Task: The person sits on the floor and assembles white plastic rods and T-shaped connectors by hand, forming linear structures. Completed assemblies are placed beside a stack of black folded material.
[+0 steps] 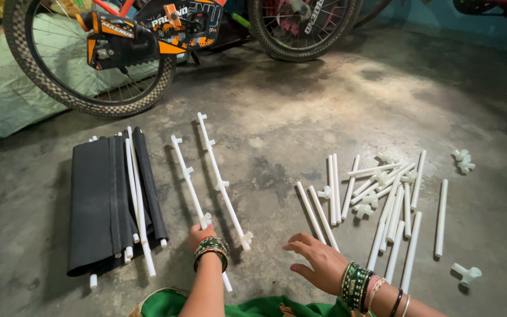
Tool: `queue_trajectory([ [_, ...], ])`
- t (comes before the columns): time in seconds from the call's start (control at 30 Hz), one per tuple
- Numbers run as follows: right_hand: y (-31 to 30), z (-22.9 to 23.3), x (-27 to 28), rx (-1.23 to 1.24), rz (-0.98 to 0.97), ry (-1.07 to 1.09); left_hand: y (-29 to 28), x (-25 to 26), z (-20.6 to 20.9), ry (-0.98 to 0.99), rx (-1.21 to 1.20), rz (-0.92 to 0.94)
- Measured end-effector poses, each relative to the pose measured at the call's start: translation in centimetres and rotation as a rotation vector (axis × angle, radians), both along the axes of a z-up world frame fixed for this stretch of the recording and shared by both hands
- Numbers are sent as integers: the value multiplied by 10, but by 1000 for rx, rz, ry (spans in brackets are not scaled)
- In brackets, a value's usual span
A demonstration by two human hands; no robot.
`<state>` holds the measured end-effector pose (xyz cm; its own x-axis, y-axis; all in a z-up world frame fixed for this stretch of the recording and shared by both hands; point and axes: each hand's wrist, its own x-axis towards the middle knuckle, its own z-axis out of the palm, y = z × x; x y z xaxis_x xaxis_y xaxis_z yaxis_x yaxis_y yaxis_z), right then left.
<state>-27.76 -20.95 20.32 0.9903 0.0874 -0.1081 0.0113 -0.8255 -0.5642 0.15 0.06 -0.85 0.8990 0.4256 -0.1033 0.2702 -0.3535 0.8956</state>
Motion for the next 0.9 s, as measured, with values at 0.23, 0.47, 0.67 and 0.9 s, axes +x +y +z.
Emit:
queue_trajectory([
  [0.23, -4, -8, 2, 59, -13, -27, -10, 3, 16, -265, 109, 16],
  [0.47, -12, -15, 6, 11, -21, -20, -24, -72, 49, -1, 484, -31],
  [0.67, -24, -21, 3, -11, -33, -50, -12, -19, -4, -80, 143, -133],
  [0.9, -35, -35, 6, -29, -91, -63, -12, 9, -13, -187, -280, -252],
])
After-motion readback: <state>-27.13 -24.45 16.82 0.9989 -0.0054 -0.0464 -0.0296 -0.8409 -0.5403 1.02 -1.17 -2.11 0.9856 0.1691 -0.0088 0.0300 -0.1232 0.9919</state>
